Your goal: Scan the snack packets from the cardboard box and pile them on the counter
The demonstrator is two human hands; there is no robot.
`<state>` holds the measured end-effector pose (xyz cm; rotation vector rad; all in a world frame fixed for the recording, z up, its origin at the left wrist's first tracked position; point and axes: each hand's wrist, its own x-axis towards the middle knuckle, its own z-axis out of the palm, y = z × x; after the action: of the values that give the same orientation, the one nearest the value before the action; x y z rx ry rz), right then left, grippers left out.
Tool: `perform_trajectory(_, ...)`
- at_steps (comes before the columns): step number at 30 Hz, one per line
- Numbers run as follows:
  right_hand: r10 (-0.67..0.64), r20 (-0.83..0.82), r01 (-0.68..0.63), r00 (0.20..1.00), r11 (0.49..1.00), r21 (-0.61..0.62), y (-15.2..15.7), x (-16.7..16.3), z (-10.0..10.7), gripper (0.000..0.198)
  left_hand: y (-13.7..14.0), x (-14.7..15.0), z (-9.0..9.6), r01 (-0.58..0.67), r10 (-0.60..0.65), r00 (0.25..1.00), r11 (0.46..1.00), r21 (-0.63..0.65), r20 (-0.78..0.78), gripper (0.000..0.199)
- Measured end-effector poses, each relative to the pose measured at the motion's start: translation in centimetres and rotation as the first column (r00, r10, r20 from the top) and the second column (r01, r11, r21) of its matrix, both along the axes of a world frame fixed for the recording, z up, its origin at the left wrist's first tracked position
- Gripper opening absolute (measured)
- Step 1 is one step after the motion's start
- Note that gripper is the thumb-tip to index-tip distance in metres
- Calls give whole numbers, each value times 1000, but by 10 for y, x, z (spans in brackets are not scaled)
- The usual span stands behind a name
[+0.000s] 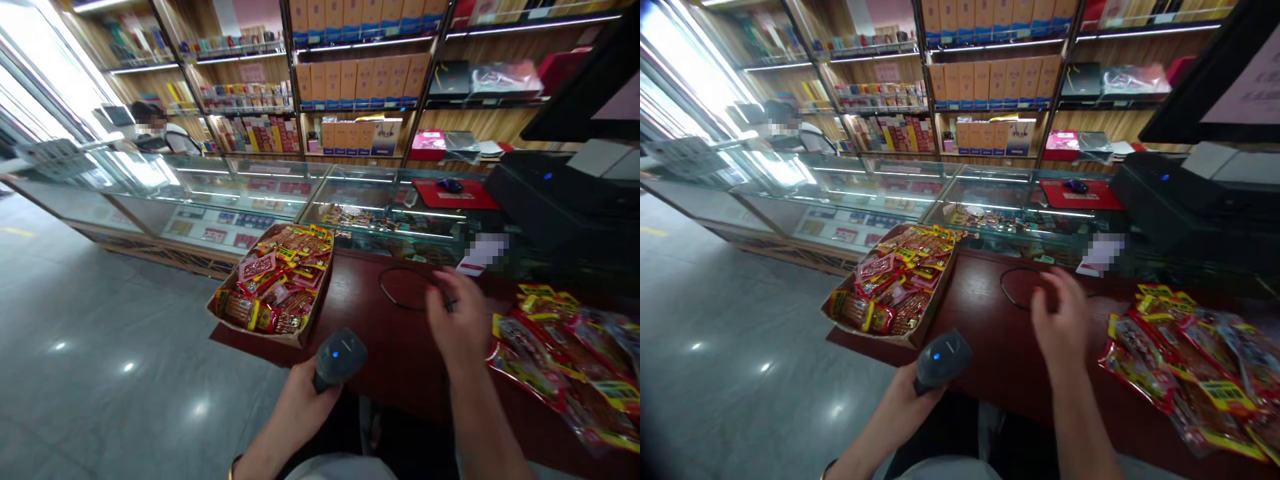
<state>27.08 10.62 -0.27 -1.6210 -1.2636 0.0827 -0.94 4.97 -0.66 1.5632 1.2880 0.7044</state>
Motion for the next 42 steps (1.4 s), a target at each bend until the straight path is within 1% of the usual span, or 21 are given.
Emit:
perform_trajectory(1,212,85,-210,974,977,-32,24,-33,9,29,-1,-3,0,3,-3,1000,1000,2,15,23)
perform_trajectory(2,403,165,-388,900,914,-116,46,-66,17,27,-2,-5,1,7,-7,1000,1000,0,30,23)
perform_trajectory(3,556,242,-508,795,829,-235,64,-96,22,26,-4,-7,2,8,-8,999,1000,-1,42,23)
perform_trajectory(4,664,296,-567,687,744,-354,79,-123,24,24,-5,-9,2,8,-8,999,1000,-3,52,22)
perform_trajectory(5,732,340,-580,591,678,-451,91,-148,26,24,-7,-11,3,4,-4,998,1000,-1,60,22)
perform_trajectory(7,799,376,-581,469,600,-549,105,-189,23,23,-9,-16,3,-14,14,998,1000,6,67,22)
perform_trajectory(8,812,363,-585,458,582,-565,109,-204,20,26,-11,-19,3,-28,27,997,1000,9,66,23)
perform_trajectory(10,814,285,-597,506,569,-565,112,-226,11,38,-13,-24,2,-63,62,997,998,10,54,23)
perform_trajectory(13,779,175,-587,602,581,-564,116,-238,-2,43,-15,-32,-1,-112,111,993,994,12,28,20)
perform_trajectory(17,762,136,-601,633,595,-534,122,-228,-8,39,-16,-34,-1,-115,114,993,993,31,41,15)
perform_trajectory(21,740,110,-597,663,612,-518,122,-227,-8,49,-16,-24,3,-97,93,994,993,61,60,13)
perform_trajectory(25,729,44,-620,683,611,-493,120,-230,-5,31,-18,-16,7,-60,46,994,989,137,102,13)
perform_trajectory(27,728,7,-642,686,610,-465,116,-215,3,23,-20,-17,8,-74,58,993,985,159,101,13)
perform_trajectory(29,707,-27,-659,706,644,-389,105,-181,12,22,-20,-20,6,-98,87,993,983,154,76,10)
perform_trajectory(30,690,-48,-665,722,674,-322,95,-158,16,23,-21,-21,5,-106,97,993,984,146,61,10)
perform_trajectory(32,647,-118,-657,753,748,-97,69,-108,17,21,-20,-22,2,-111,107,994,986,122,37,11)
perform_trajectory(33,625,-153,-636,766,771,-33,52,-83,13,19,-20,-21,0,-107,104,994,988,111,30,12)
perform_trajectory(34,589,-177,-601,788,799,-17,33,-62,5,17,-19,-20,-2,-101,98,995,990,102,28,13)
perform_trajectory(37,485,-198,-512,852,850,-120,-21,-17,-34,19,-14,-11,-5,-69,68,997,995,71,25,18)
perform_trajectory(40,433,-170,-464,885,848,-255,-59,1,-76,27,-10,0,-8,-29,28,999,998,51,29,16)
perform_trajectory(42,432,-120,-447,894,842,-301,-73,7,-92,37,-7,5,-9,-9,8,1000,999,46,27,16)
